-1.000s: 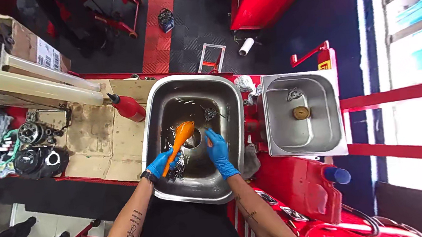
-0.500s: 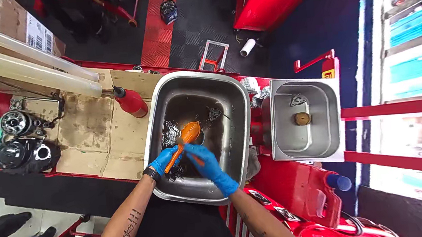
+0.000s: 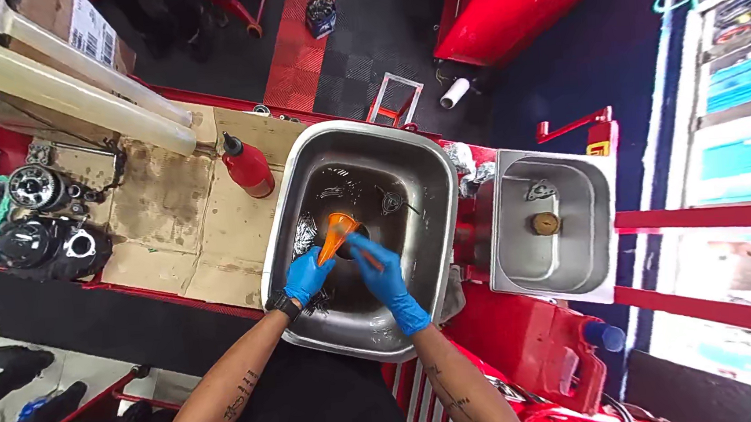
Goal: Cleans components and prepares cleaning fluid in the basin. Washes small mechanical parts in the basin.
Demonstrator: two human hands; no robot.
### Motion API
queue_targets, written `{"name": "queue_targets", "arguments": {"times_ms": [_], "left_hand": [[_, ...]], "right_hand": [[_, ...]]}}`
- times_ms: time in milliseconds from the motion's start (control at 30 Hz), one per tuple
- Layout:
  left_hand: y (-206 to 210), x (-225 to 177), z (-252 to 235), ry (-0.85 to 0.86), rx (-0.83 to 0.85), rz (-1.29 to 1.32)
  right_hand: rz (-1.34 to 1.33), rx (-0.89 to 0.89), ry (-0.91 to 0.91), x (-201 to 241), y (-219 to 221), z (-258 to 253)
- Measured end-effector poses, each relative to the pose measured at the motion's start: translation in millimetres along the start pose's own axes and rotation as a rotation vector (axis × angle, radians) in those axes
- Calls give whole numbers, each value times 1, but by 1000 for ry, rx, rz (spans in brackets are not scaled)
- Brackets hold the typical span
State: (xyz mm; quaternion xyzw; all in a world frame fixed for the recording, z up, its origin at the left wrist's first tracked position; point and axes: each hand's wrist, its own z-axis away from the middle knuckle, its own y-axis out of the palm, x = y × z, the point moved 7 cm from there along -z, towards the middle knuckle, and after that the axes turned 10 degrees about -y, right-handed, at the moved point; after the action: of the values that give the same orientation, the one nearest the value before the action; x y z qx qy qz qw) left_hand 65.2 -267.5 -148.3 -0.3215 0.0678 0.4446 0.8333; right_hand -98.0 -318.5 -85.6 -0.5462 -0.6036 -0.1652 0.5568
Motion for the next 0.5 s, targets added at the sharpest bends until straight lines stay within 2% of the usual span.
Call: {"name": "queue_targets", "arguments": {"times_ms": [67,167,267,367,433,500], "left_hand": [[2,-1,5,27,-9,-12],[10,0,5,23,-2,6],[10,3,0,9,18,62],[19,15,-10,-40,142,302],[24,17,-10,-60,266,534],[26,16,-10,-83,343,675]], "right_hand": [[3,84,-8,12,10,7],[42,-33,12,-5,-2,6],[42,42,13,6,-4,17],[336,-122,143,-43,-51,39],[508,-35,326,-83,-62,56],[473,65,382,-85,-53,62]]}}
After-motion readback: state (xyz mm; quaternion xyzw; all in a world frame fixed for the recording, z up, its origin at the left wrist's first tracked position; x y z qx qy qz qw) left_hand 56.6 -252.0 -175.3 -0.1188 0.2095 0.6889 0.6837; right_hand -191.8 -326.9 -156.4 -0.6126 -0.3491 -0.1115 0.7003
